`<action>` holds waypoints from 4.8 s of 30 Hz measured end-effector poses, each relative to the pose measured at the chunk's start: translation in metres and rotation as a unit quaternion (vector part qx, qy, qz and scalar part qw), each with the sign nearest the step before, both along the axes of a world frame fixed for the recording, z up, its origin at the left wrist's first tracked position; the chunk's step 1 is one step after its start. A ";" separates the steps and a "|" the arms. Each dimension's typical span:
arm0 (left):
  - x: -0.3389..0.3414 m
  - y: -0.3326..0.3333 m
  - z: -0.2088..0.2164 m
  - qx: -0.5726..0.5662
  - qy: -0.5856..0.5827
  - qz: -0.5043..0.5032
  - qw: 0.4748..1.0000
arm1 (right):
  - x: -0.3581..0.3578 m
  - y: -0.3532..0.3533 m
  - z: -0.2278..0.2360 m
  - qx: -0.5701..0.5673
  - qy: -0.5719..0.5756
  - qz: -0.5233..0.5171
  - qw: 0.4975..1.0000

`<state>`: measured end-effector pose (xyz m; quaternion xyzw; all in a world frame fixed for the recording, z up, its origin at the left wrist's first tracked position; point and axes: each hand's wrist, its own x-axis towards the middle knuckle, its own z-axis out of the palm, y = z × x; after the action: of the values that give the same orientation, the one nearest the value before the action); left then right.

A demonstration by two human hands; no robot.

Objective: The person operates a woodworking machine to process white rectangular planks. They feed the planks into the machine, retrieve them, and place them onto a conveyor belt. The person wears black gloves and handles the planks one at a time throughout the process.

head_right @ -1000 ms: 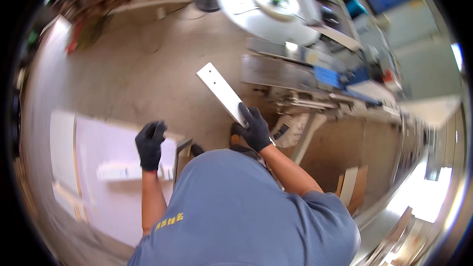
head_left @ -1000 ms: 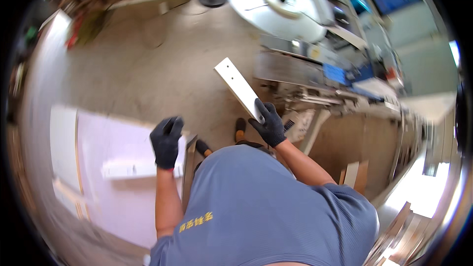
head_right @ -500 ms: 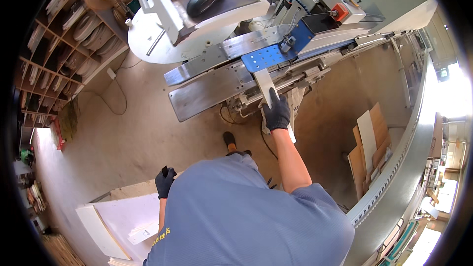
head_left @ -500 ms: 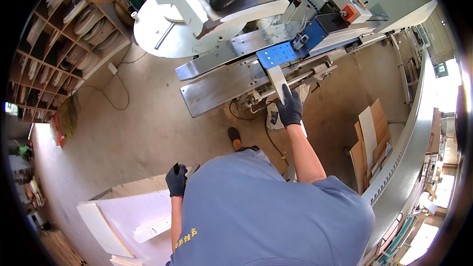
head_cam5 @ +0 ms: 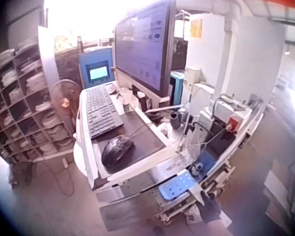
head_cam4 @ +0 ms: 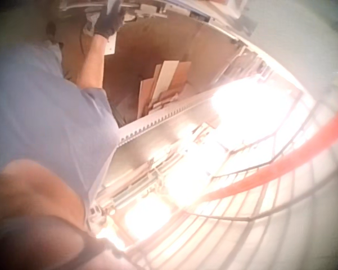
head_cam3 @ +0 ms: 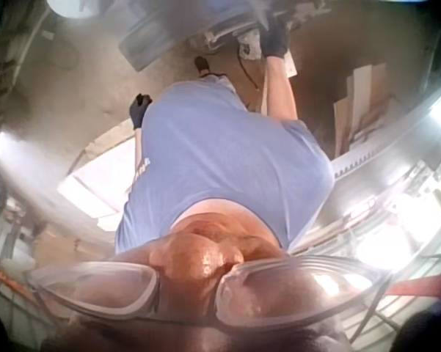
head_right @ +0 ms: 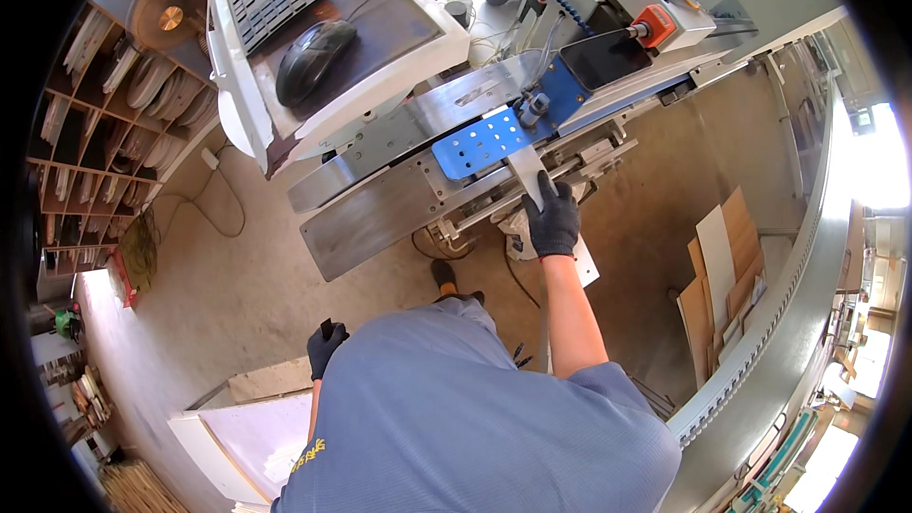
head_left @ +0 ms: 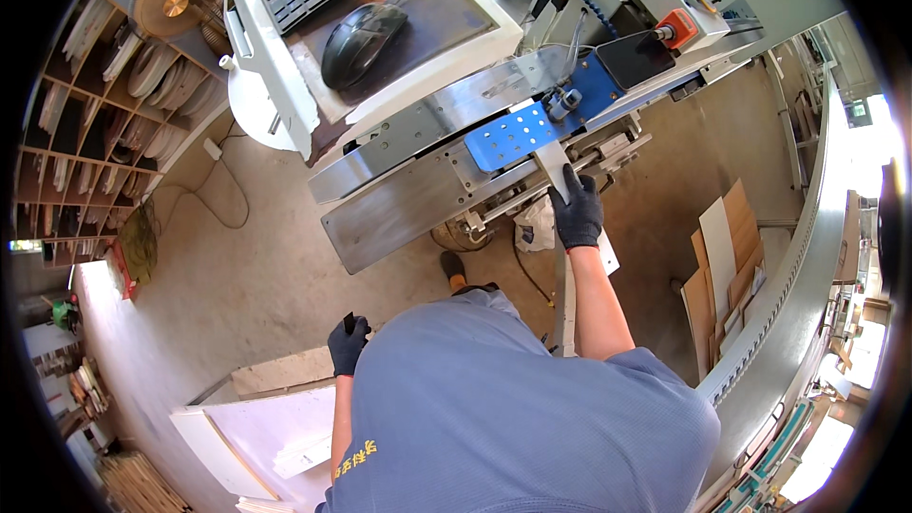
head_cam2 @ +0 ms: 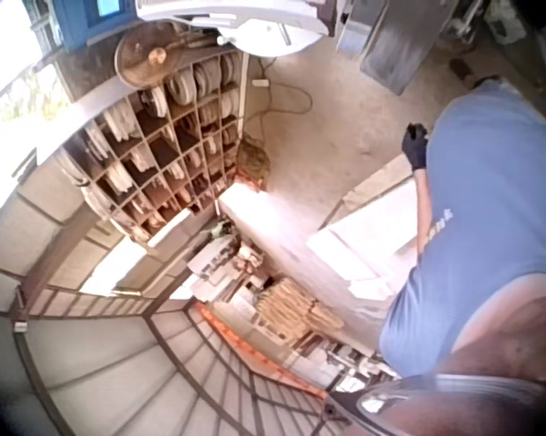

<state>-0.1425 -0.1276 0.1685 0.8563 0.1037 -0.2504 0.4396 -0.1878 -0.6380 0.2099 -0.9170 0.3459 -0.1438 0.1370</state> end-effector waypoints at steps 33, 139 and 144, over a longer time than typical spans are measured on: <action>-0.217 0.327 0.001 0.323 0.090 0.641 0.690 | 0.036 0.231 -0.009 0.052 -0.147 0.363 0.919; -0.026 0.045 -0.002 0.020 0.136 0.082 0.987 | -0.016 -0.160 -0.066 -0.202 0.097 0.006 0.975; -0.057 0.164 -0.023 0.299 -0.210 -0.088 0.927 | 0.005 -0.149 -0.060 -0.145 -0.078 0.004 0.986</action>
<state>-0.1991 0.0368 0.1458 0.9867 0.0032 -0.0595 0.1512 -0.1832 -0.7868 0.1501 -0.9144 0.3063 -0.2632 0.0295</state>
